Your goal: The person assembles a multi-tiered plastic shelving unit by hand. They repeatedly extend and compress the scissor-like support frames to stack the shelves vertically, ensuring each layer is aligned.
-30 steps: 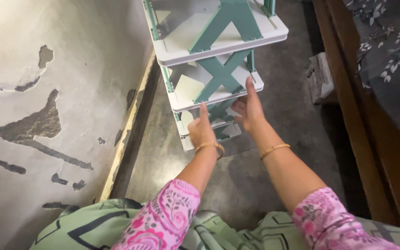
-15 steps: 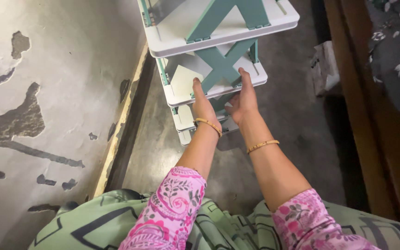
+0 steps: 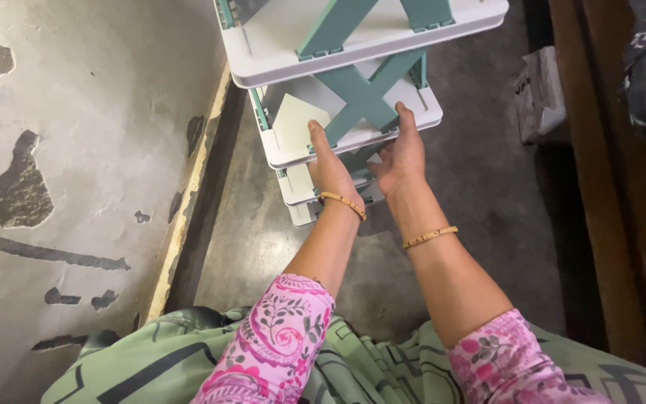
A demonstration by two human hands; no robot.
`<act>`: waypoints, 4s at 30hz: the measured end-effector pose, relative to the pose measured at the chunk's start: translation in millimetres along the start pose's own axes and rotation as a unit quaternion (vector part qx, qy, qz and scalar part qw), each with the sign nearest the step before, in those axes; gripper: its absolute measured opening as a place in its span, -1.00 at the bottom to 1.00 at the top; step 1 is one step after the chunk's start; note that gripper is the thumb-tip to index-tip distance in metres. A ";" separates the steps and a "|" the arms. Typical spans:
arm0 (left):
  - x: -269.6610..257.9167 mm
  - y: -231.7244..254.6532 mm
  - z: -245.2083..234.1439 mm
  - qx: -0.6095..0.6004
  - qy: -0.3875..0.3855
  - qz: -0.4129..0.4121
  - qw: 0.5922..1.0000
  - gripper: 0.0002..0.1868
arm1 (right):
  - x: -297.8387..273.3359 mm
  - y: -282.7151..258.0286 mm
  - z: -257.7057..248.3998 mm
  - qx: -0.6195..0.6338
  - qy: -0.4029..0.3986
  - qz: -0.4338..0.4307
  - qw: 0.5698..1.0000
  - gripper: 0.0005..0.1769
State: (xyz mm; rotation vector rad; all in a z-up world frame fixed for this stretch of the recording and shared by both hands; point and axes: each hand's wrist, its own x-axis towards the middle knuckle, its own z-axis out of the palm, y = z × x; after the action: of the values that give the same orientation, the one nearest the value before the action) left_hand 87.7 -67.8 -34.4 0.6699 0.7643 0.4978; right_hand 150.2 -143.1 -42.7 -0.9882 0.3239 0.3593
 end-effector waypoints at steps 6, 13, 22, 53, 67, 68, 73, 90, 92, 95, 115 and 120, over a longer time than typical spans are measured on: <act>23.4 -26.1 -37.0 0.094 -0.020 0.085 0.992 -0.19 | 7.2 4.2 -27.9 -0.025 -0.088 -0.011 0.996 0.15; 49.9 -77.8 -136.5 0.420 0.089 -0.022 0.903 -0.19 | 75.2 85.6 -121.1 -0.097 0.059 -0.013 0.993 0.18; 84.8 -95.1 -118.7 0.104 -0.071 -0.206 0.970 0.15 | 88.7 130.2 -128.2 -0.097 0.021 0.144 0.985 0.32; 193.2 -82.2 -155.7 -0.228 -0.100 -0.018 0.968 -0.41 | 19.0 227.1 -65.7 -0.076 -0.100 0.183 0.975 -0.33; 39.4 -174.9 -111.9 0.193 0.057 -0.161 0.966 -0.23 | 127.1 122.7 -206.3 -0.018 0.082 0.031 0.996 -0.70; 40.8 -179.6 -108.5 0.186 0.020 -0.185 0.965 -0.20 | 134.9 114.4 -203.6 -0.023 0.077 0.029 0.996 -0.67; 46.5 -159.7 -86.2 0.146 -0.126 -0.191 0.962 0.03 | 173.4 93.4 -197.5 -0.146 0.085 0.004 0.986 -0.16; 95.7 -128.8 -87.5 0.000 0.005 -0.135 0.991 0.02 | 112.0 131.1 -130.3 -0.045 0.047 0.086 0.994 -0.18; 91.4 -122.4 -89.6 0.023 0.011 -0.145 0.989 0.00 | 101.9 139.3 -126.6 -0.022 0.046 0.111 0.992 -0.17; 86.2 -114.6 -88.3 0.046 0.000 -0.127 0.991 -0.05 | 103.7 146.1 -124.3 -0.014 0.018 0.107 0.994 -0.20; 114.2 -76.9 -88.0 0.075 0.122 -0.054 0.988 -0.17 | 93.5 184.1 -92.5 0.116 0.010 0.109 0.987 -0.53; 117.3 -81.0 -87.4 0.032 0.105 -0.012 0.994 -0.21 | 92.8 185.2 -85.0 0.150 0.010 0.084 0.985 -0.63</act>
State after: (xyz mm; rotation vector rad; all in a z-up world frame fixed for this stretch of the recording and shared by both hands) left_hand 108.4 -17.9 -192.7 0.6734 0.9889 0.5285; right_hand 143.9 -109.3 -264.0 -0.6705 0.4674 0.4398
